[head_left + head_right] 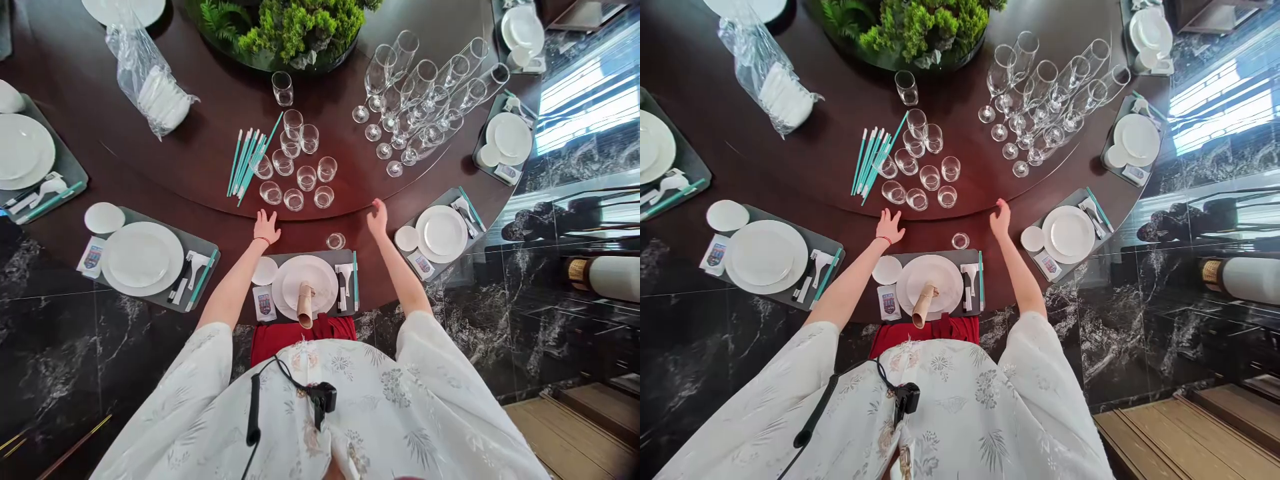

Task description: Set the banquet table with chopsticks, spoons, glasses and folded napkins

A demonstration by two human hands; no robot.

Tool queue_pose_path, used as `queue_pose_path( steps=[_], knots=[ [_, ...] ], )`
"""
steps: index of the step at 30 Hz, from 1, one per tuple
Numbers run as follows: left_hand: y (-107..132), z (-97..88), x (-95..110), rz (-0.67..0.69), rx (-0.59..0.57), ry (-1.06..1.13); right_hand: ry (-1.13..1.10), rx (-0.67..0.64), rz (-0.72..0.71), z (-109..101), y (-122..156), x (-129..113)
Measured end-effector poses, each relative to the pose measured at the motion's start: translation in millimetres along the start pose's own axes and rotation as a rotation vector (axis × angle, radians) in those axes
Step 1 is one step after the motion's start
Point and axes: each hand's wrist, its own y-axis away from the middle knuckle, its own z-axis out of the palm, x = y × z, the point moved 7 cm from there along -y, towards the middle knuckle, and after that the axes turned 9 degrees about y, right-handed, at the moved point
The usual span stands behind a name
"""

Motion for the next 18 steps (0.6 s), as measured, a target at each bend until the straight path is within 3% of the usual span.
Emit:
queue_pose_path(
  steps=[2, 4, 8, 10, 13, 18],
  knots=[
    [0.0, -7.3, -16.1, -0.002, -0.009, -0.018, -0.103, 0.137, 0.168, -15.9, -50.9, 16.2],
    [0.1, -13.4, -30.2, -0.006, -0.013, -0.020, -0.185, 0.182, 0.216, -18.7, -97.6, 20.7],
    [1.8, -16.8, -46.5, -0.009, -0.006, 0.008, -0.212, 0.069, 0.216, 3.1, -158.8, 15.4],
    [3.3, -15.1, -49.4, -0.013, -0.006, 0.020, -0.181, 0.017, 0.219, 15.9, -170.6, 12.5],
    [6.1, -13.4, -52.3, -0.044, -0.019, 0.017, -0.179, 0.024, 0.109, 23.2, -173.2, 0.7],
    [9.5, -19.7, -59.4, -0.096, -0.023, 0.025, -0.212, 0.116, -0.074, 2.2, -140.7, -28.6]
  ],
)
